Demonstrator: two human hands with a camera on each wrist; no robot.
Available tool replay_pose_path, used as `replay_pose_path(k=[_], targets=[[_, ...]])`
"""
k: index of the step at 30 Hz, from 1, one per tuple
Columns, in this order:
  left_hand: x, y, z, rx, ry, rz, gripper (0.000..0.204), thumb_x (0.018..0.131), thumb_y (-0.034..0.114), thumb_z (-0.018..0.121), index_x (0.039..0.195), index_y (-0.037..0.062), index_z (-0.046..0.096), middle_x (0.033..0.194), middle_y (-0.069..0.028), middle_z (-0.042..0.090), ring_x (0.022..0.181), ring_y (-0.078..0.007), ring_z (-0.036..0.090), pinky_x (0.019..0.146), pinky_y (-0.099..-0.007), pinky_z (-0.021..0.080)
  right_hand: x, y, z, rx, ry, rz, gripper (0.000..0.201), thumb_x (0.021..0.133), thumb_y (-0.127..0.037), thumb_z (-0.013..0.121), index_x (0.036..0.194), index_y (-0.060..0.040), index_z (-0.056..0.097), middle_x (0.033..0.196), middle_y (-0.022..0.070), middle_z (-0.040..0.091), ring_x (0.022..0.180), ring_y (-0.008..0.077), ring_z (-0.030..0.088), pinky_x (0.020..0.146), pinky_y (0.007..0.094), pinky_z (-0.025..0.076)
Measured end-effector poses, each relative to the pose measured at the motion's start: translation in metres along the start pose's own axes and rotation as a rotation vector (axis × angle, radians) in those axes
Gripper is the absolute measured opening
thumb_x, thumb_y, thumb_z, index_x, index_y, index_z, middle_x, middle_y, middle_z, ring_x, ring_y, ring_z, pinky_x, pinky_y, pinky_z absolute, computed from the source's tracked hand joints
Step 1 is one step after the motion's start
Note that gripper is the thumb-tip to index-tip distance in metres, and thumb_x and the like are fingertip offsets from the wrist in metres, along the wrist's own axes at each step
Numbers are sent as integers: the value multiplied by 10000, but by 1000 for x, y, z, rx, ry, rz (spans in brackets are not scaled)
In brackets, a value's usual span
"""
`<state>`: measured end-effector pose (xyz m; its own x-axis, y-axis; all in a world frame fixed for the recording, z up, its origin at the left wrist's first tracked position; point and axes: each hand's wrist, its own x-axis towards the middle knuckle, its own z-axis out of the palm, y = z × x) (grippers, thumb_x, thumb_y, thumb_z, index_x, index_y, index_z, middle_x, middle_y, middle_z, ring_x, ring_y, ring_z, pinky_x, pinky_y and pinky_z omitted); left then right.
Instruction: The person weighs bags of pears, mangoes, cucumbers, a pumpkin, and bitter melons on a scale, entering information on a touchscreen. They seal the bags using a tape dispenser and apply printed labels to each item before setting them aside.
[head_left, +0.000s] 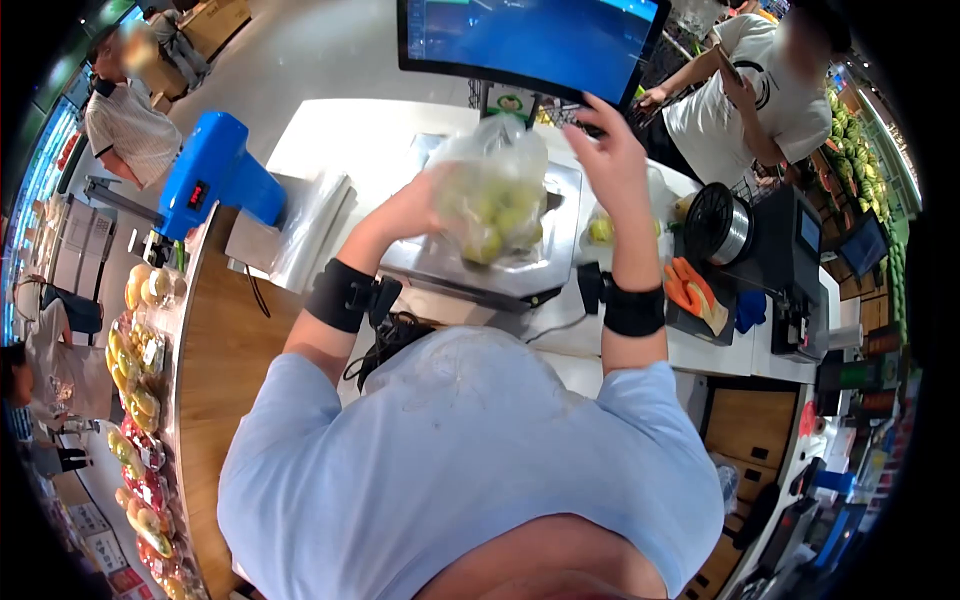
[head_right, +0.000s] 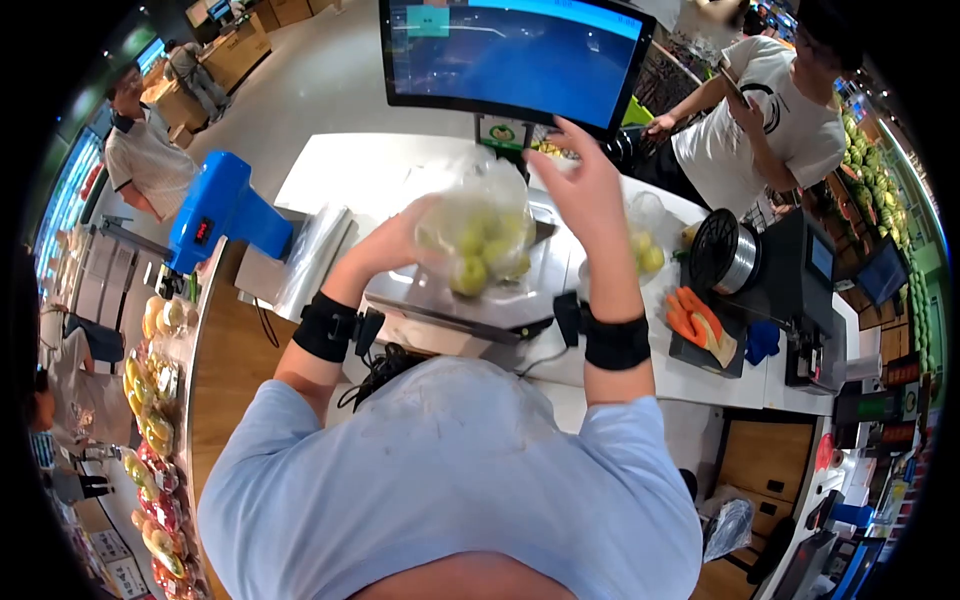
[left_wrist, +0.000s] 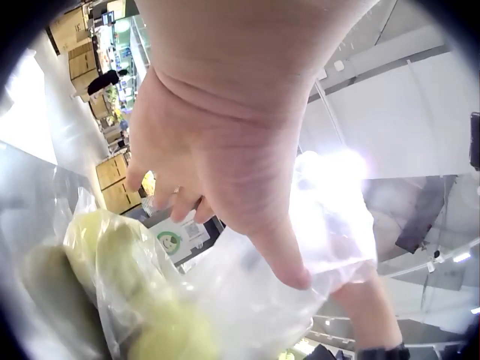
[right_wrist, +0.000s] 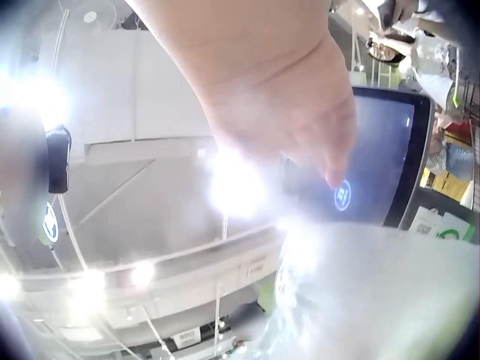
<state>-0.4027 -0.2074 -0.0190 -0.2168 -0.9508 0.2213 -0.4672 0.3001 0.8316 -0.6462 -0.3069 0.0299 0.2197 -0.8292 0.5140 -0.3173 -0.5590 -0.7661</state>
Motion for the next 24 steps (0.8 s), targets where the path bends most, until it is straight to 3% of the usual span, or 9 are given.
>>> replay_pose_path(k=[1, 3, 4, 6, 10, 12, 16, 19, 24], targets=[[-4, -6, -6, 72, -13, 50, 673, 635, 215, 791, 1230, 53, 522, 1185, -181, 554, 1109, -320, 522, 966, -377, 409, -7, 24, -5, 122, 113, 34, 459, 793, -213, 712, 1188, -29, 567, 943, 52, 663, 655, 87, 540, 599, 231, 453], [-9, -25, -22, 229, -101, 63, 792, 619, 277, 803, 1298, 65, 454, 1334, -193, 443, 1247, -337, 400, 1030, -384, 352, -36, 60, -25, 225, 266, 265, 177, 841, -177, 661, 874, -35, 562, 699, -16, 547, 578, 66, 478, 506, 215, 390], [-17, -36, -31, 239, -90, 78, 792, 619, 277, 803, 1298, 65, 454, 1334, -193, 443, 1247, -337, 400, 1030, -384, 352, -53, 103, -31, 97, 357, 239, 206, 854, -170, 645, 753, -42, 519, 628, -23, 506, 540, 66, 455, 476, 227, 363], [-29, -51, -46, 572, -56, -190, 746, 664, 330, 776, 1291, 67, 468, 1364, -213, 418, 1233, -350, 428, 1023, -399, 364, -107, 159, -35, -193, 307, 397, 295, 880, -208, 601, 671, -20, 510, 552, 39, 519, 509, 120, 488, 492, 286, 389], [-16, -32, -89, 622, -94, -228, 596, 734, 352, 724, 1219, 74, 520, 1399, -189, 392, 1212, -342, 460, 983, -407, 405, -247, 257, -19, -311, 31, 601, 523, 953, -369, 423, 575, -29, 541, 484, 66, 524, 443, 177, 504, 476, 330, 416], [12, -15, -98, 720, 276, 54, 364, 795, 258, 682, 1068, 43, 570, 1377, -163, 429, 1143, -340, 518, 919, -386, 454, -285, 256, -1, -55, 82, 1006, 551, 961, -388, 408, 572, -23, 544, 476, 54, 514, 438, 163, 497, 475, 320, 413], [86, -10, -112, 781, 526, 301, 205, 787, 157, 610, 935, 49, 519, 1372, -133, 438, 895, -318, 613, 720, -411, 524, -291, 237, 18, -181, 158, 830, 562, 964, -404, 406, 578, -19, 545, 472, 43, 503, 438, 151, 491, 466, 309, 407], [131, -20, -118, 949, 505, 361, 219, 746, 93, 586, 942, 36, 507, 1391, -137, 416, 857, -298, 616, 691, -391, 533, -289, 247, 20, -183, 143, 807, 567, 963, -423, 414, 594, -18, 557, 485, 43, 510, 426, 151, 485, 425, 296, 391], [164, -23, -117, 1008, 489, 317, 253, 705, 55, 568, 948, 32, 501, 1404, -140, 402, 847, -285, 616, 682, -385, 538, -300, 262, 20, 42, 336, 909, 479, 950, -387, 481, 664, -14, 569, 520, 38, 520, 438, 133, 493, 421, 275, 399]])
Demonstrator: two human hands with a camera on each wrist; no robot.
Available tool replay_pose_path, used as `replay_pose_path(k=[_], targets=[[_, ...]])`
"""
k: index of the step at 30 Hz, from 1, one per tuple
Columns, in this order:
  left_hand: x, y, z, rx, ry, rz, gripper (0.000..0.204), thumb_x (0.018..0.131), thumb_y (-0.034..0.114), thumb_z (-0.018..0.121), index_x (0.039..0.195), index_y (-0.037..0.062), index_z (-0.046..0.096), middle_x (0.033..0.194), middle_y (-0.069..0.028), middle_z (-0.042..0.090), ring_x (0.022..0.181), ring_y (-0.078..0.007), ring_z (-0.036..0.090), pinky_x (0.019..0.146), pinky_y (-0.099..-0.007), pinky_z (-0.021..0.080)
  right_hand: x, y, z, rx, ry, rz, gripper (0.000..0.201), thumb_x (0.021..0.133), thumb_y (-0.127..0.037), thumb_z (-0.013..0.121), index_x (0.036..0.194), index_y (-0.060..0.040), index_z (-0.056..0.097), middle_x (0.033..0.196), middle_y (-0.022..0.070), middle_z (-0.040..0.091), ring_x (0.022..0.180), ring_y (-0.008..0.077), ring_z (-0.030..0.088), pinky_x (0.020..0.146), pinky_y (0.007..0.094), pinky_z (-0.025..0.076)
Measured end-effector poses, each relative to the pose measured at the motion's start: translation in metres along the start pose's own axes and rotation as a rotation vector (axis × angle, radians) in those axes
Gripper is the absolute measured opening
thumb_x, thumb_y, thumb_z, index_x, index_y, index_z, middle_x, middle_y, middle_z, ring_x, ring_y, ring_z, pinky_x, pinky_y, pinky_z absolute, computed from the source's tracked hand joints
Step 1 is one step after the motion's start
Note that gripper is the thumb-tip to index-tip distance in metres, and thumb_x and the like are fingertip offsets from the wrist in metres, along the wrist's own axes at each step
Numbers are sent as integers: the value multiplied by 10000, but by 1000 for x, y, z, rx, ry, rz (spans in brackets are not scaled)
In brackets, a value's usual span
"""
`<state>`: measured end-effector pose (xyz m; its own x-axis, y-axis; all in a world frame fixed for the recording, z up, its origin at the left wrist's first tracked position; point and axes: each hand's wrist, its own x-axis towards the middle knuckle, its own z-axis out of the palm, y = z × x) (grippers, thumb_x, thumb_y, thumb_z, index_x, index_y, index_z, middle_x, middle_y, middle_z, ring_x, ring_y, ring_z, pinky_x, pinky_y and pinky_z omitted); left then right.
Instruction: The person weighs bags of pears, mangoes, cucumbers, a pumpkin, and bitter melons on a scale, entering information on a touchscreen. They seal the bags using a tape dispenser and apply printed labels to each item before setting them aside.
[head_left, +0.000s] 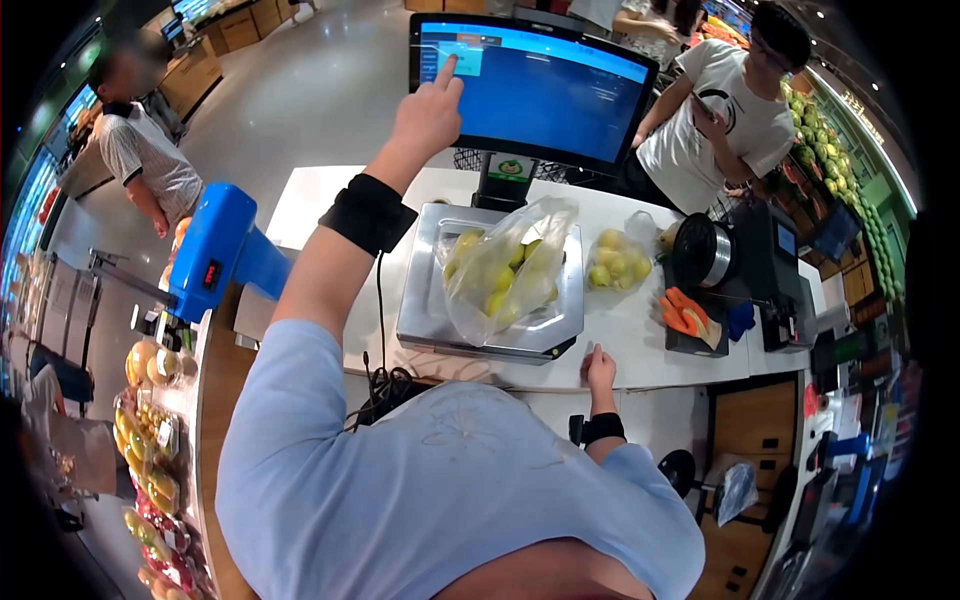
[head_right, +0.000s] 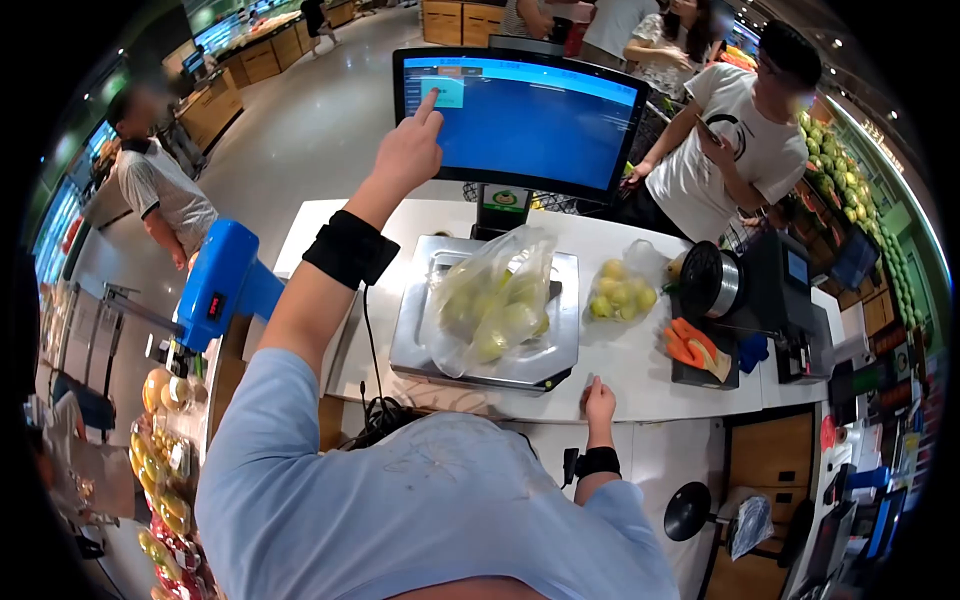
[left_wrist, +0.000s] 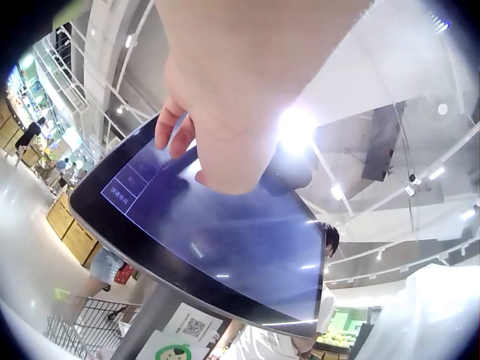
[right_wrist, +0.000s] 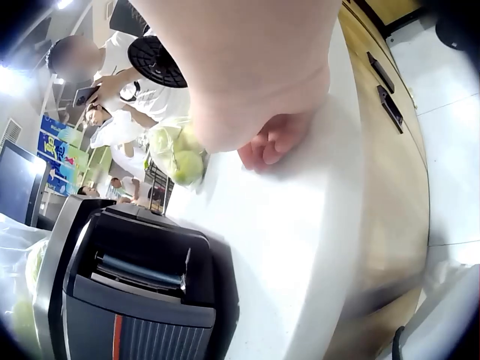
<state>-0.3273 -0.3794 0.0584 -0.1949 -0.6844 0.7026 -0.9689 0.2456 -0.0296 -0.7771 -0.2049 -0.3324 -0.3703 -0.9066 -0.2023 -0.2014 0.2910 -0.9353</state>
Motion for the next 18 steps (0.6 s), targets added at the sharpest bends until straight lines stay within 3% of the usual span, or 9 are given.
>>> replay_pose_path(k=[5, 7, 9, 10, 12, 14, 18], targets=[[-6, -8, 2, -65, -14, -31, 255, 734, 67, 574, 979, 34, 509, 1411, -144, 392, 908, -315, 608, 746, -415, 526, -6, 6, -4, -33, 37, -31, 454, 941, -386, 502, 707, -5, 583, 536, 34, 527, 439, 124, 492, 420, 267, 399], [-27, -9, -13, -322, 152, -79, 267, 767, 71, 593, 1020, 33, 516, 1393, -145, 409, 954, -339, 591, 783, -422, 512, -7, -2, -8, -34, 43, 0, 449, 940, -381, 505, 712, -3, 587, 540, 34, 529, 439, 120, 492, 419, 266, 394], [-62, -16, -22, -500, 90, -144, 338, 795, 79, 615, 1116, 35, 520, 1348, -146, 453, 962, -318, 593, 778, -402, 512, -7, -5, -15, -168, 87, -84, 425, 937, -365, 508, 721, -10, 593, 548, 32, 533, 460, 105, 495, 430, 265, 385], [-88, -16, -26, -623, 10, -293, 422, 807, 67, 616, 1210, 45, 492, 1284, -139, 503, 952, -268, 601, 773, -378, 509, -11, -18, -19, -162, 68, -96, 407, 934, -357, 513, 729, -15, 599, 550, 30, 535, 472, 99, 495, 437, 266, 383], [-146, -25, -21, -585, -18, -381, 516, 830, 62, 612, 1310, 51, 423, 1220, -102, 540, 968, -225, 585, 762, -319, 488, -15, -45, -30, -115, 67, -116, 390, 913, -339, 552, 716, -4, 588, 555, 38, 529, 512, 100, 483, 484, 267, 396], [-198, -21, -29, -643, -144, -460, 525, 847, 72, 603, 1338, 69, 414, 1268, -97, 518, 1032, -206, 562, 756, -287, 478, -22, -88, -34, -56, 122, -145, 317, 890, -285, 599, 754, 2, 598, 594, 17, 546, 538, 80, 482, 501, 252, 399], [-253, 15, -53, -574, -395, -518, 691, 780, 102, 690, 1375, 22, 348, 1364, -160, 425, 1201, -285, 473, 918, -366, 428, -15, -139, -36, 16, 130, -271, 218, 849, -218, 658, 847, -2, 629, 650, -3, 558, 598, 67, 494, 554, 233, 413]])
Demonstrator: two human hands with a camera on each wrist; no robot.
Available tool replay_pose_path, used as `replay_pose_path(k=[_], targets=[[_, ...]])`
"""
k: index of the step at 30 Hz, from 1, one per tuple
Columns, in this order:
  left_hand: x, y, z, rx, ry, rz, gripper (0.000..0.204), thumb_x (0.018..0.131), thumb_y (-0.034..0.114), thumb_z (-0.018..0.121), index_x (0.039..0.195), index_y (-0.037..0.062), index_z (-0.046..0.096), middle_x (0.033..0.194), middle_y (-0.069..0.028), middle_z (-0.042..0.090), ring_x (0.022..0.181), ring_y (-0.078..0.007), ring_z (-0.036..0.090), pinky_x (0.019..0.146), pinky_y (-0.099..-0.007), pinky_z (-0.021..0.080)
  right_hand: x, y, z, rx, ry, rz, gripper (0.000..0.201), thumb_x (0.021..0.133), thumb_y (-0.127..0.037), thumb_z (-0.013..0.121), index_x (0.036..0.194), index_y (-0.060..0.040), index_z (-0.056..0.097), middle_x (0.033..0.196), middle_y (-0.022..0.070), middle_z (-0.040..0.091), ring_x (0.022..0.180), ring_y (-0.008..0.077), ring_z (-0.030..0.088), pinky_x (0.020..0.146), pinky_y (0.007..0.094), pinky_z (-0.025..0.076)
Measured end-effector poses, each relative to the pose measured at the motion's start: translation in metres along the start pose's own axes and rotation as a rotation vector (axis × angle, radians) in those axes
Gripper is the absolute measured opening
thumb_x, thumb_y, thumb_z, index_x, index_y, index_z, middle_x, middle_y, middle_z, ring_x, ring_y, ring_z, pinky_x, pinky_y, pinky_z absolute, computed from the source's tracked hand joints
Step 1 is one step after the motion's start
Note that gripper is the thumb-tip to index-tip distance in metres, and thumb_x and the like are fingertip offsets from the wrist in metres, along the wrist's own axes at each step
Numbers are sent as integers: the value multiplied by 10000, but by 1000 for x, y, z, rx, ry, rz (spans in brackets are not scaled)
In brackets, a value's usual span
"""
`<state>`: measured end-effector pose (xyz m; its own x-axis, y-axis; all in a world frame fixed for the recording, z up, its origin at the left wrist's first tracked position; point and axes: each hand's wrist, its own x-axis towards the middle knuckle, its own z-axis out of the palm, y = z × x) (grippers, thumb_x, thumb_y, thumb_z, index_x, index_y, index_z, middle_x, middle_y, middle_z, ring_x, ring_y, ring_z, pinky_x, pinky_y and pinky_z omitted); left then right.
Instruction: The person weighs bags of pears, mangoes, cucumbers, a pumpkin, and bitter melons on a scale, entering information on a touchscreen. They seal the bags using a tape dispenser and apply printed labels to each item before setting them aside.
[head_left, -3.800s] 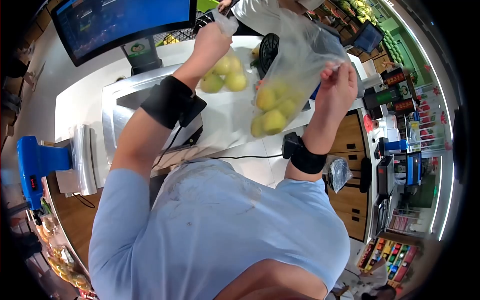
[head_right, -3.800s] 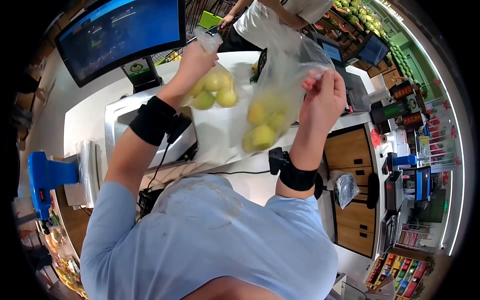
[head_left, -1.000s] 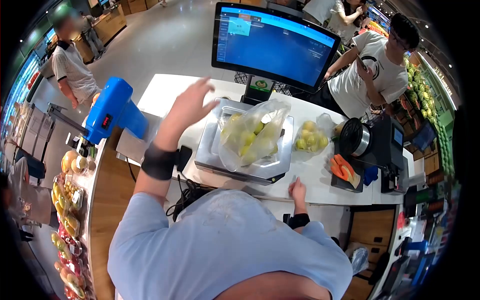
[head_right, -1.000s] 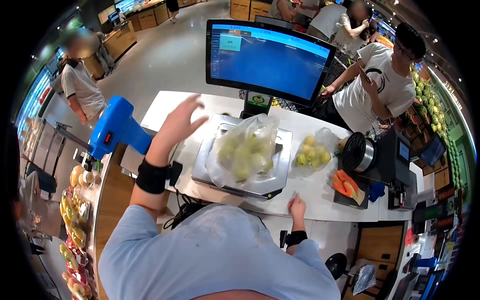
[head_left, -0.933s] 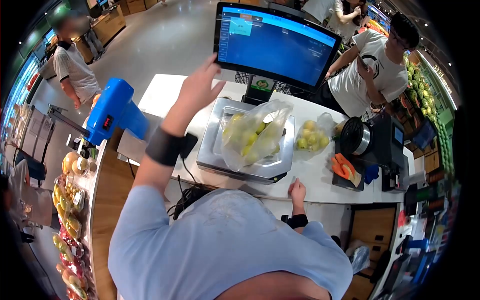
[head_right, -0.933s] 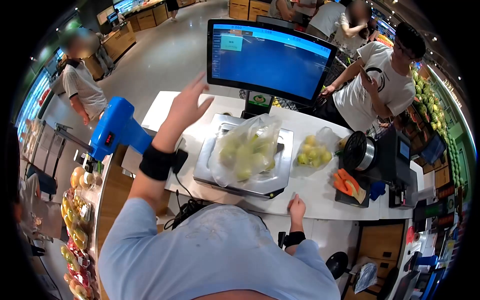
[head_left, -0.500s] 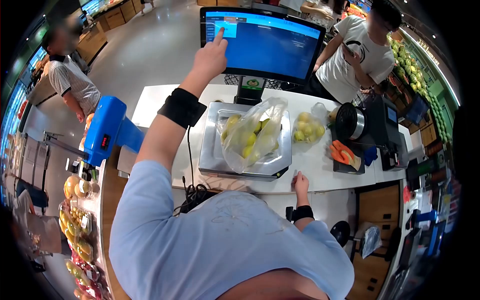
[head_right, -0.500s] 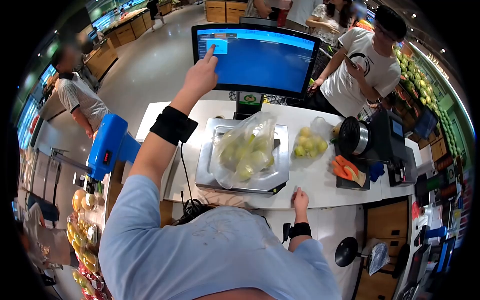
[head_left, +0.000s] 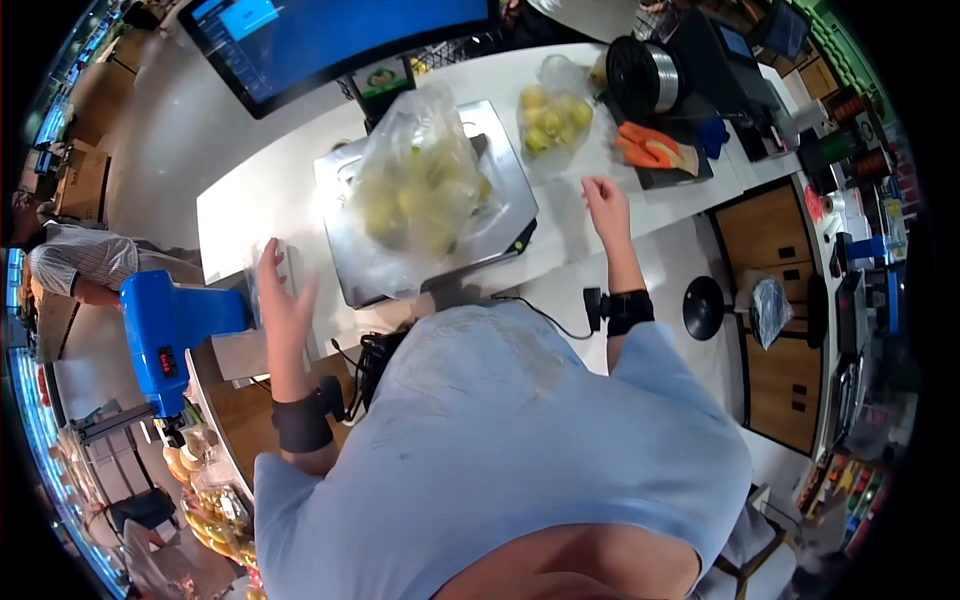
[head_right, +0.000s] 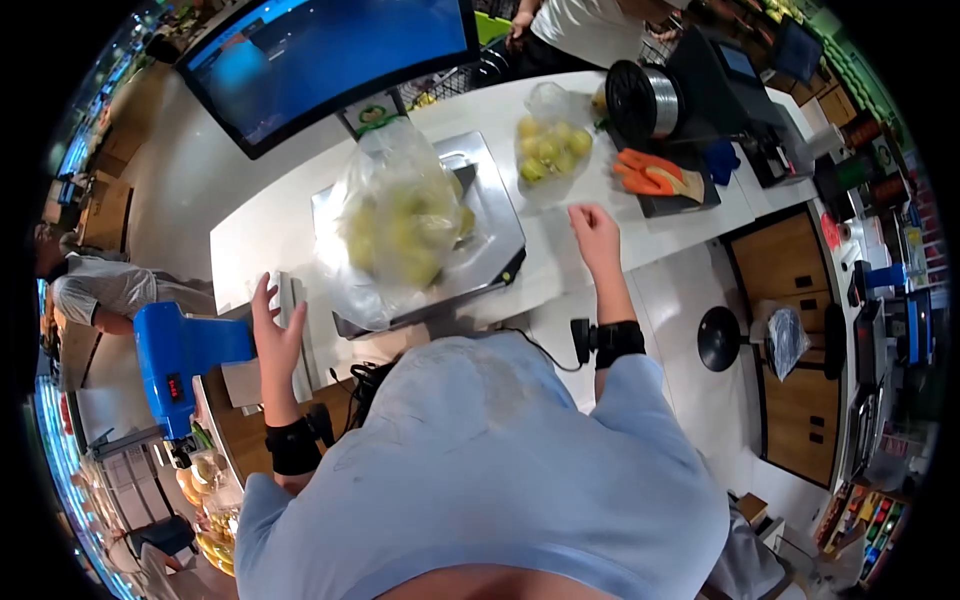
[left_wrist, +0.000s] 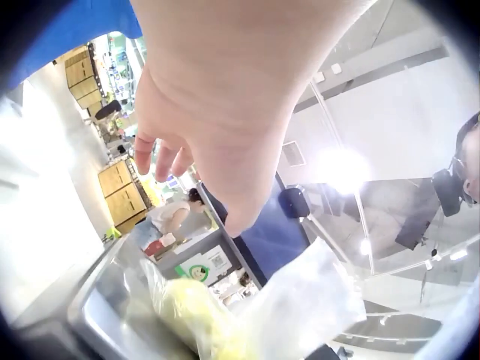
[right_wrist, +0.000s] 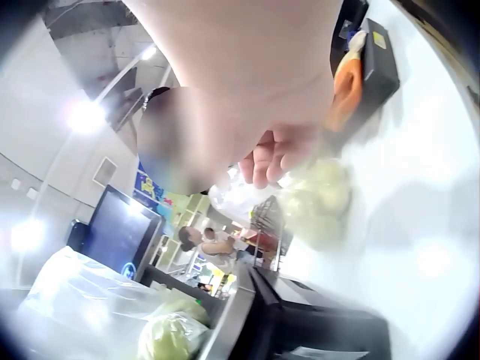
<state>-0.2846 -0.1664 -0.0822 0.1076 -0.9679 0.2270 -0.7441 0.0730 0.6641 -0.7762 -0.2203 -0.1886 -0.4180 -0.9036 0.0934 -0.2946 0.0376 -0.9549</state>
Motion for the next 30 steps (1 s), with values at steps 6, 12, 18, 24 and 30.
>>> replay_pose_path(k=[6, 12, 18, 24, 30], targets=[[-16, 52, 45, 47, -73, 233, 1052, 557, 211, 844, 1387, -43, 251, 1392, -257, 349, 1289, -395, 353, 1069, -419, 309, 38, -58, 26, 72, -247, -231, 427, 761, -196, 733, 1130, -29, 599, 1032, 47, 616, 876, 96, 540, 715, 229, 437], [9, 98, 82, -135, -41, 228, 997, 534, 246, 855, 1334, -12, 320, 1282, -214, 478, 1169, -368, 489, 950, -435, 417, 49, -127, 73, -67, -605, -532, 874, 670, -139, 745, 1428, -80, 314, 1380, 99, 430, 1170, 215, 471, 925, 358, 425], [41, 103, 113, -190, 44, 124, 940, 639, 334, 820, 1313, -59, 296, 1215, -242, 500, 1118, -357, 516, 918, -384, 430, 34, -199, 110, -189, -1155, -635, 699, 677, -249, 756, 1273, -22, 469, 1223, 165, 550, 1059, 284, 543, 883, 361, 436], [86, 75, 138, -211, -131, 361, 377, 921, 203, 518, 1222, -24, 500, 1245, -246, 517, 1170, -368, 492, 963, -400, 385, 43, -200, 170, -392, -1092, -698, 283, 815, -250, 623, 886, 23, 598, 866, 165, 571, 819, 306, 557, 717, 380, 443], [108, 119, 118, -531, 208, 133, 418, 996, 258, 283, 1224, -19, 496, 1195, -285, 518, 1077, -420, 528, 921, -454, 411, 30, -264, 164, -201, -367, -1297, 338, 808, -301, 586, 805, 31, 648, 809, 210, 642, 768, 384, 616, 704, 455, 497]])
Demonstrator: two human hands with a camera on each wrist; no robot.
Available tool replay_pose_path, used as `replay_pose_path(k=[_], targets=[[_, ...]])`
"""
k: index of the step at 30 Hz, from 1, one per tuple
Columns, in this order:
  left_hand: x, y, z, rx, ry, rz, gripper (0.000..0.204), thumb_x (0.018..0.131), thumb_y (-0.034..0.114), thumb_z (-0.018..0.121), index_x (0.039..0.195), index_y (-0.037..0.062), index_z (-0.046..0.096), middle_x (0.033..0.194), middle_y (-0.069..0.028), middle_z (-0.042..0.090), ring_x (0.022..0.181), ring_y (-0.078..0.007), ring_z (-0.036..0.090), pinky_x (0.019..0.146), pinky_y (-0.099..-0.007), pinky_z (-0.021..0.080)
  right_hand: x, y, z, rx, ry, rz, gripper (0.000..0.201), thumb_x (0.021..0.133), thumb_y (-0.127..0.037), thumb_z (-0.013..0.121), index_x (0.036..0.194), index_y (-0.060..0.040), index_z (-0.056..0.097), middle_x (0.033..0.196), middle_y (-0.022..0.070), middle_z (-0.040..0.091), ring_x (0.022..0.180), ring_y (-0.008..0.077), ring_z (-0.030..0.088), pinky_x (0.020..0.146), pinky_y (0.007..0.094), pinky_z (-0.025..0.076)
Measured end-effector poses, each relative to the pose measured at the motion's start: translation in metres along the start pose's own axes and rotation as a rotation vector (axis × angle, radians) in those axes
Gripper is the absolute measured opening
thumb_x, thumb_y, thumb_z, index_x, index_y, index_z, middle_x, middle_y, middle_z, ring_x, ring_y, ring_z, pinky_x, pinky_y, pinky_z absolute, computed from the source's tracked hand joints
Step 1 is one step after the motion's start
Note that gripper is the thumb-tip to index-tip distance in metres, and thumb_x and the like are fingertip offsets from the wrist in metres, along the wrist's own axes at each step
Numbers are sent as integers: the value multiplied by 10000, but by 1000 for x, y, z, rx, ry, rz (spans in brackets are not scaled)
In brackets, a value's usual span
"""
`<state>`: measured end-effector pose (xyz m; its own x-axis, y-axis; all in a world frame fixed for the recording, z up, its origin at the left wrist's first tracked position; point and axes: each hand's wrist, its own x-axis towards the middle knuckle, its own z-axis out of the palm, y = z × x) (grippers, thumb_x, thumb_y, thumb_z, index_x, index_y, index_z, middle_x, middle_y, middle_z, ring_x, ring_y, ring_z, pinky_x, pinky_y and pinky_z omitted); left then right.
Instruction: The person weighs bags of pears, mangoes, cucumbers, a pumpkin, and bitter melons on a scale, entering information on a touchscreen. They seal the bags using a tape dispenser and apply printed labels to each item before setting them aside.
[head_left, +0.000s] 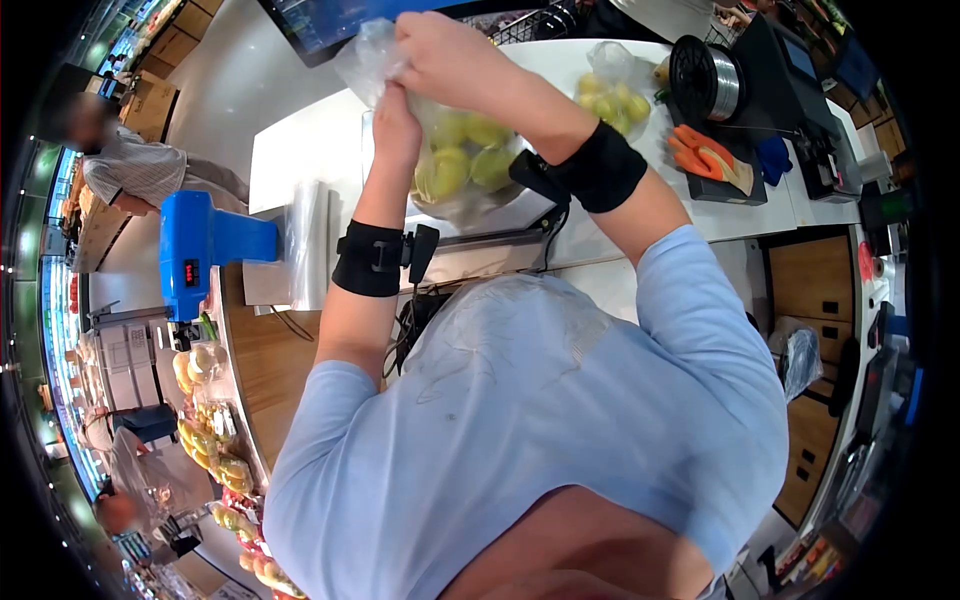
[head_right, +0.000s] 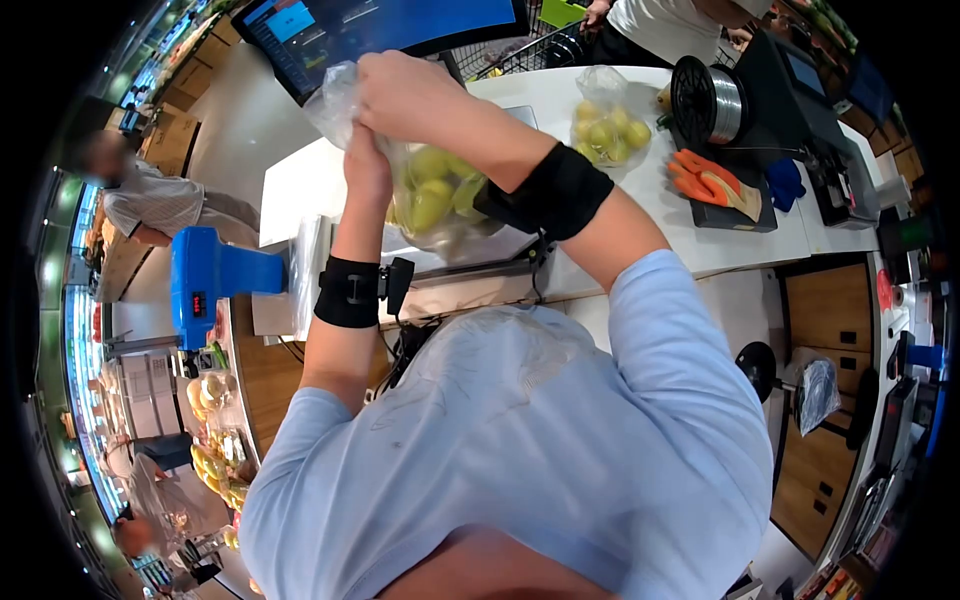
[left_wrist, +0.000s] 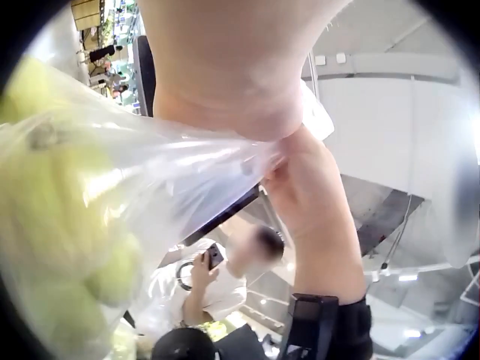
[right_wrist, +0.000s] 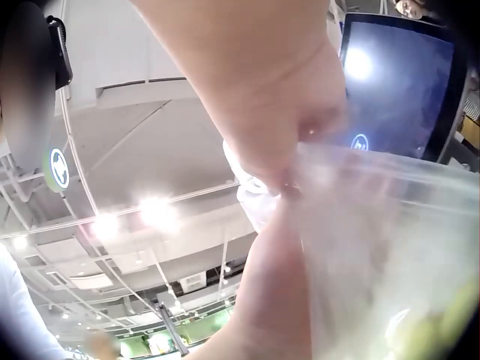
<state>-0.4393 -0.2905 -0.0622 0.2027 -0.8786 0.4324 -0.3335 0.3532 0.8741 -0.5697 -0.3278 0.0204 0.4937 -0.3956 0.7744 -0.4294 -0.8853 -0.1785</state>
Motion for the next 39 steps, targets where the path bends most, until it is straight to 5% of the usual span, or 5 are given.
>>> replay_pose_path(k=[5, 11, 16, 20, 39], targets=[[-6, 50, -6, -1058, -372, -116, 554, 943, 454, 460, 1260, 1, 474, 1150, -99, 580, 1050, -224, 556, 933, -344, 437, 38, -10, -24, 167, -267, 222, 399, 814, -432, 599, 879, -49, 689, 808, 191, 650, 786, 393, 621, 725, 441, 506], [-5, 58, 9, -551, -342, -119, 357, 935, 288, 539, 1150, 12, 473, 723, -34, 551, 676, -165, 539, 781, -318, 466, 24, -46, -90, 383, -399, 395, 359, 839, -380, 618, 900, -32, 685, 763, 144, 648, 747, 224, 656, 677, 318, 514], [6, 57, -21, -996, -209, -383, 154, 955, 217, 477, 918, 74, 522, 594, 25, 346, 579, -120, 391, 726, -320, 444, -113, -39, -118, 372, 540, 504, 131, 875, -79, 601, 988, -37, 653, 899, 26, 653, 775, 75, 583, 678, 222, 475], [2, 102, -41, -1080, -47, -376, 239, 953, 208, 435, 742, 106, 482, 650, -6, 429, 693, -185, 475, 887, -392, 435, -287, -33, -54, -15, 423, 1078, 147, 858, -152, 628, 908, -14, 639, 728, 79, 597, 638, 131, 545, 602, 253, 442], [-8, 68, -192, -1055, -33, -147, 480, 950, 489, 419, 629, 135, 373, 525, 21, 274, 420, -94, 206, 423, -242, 196, -342, -67, 60, -376, 267, 934, 83, 789, -87, 618, 855, -37, 631, 860, 118, 615, 860, 317, 561, 764, 413, 453]])
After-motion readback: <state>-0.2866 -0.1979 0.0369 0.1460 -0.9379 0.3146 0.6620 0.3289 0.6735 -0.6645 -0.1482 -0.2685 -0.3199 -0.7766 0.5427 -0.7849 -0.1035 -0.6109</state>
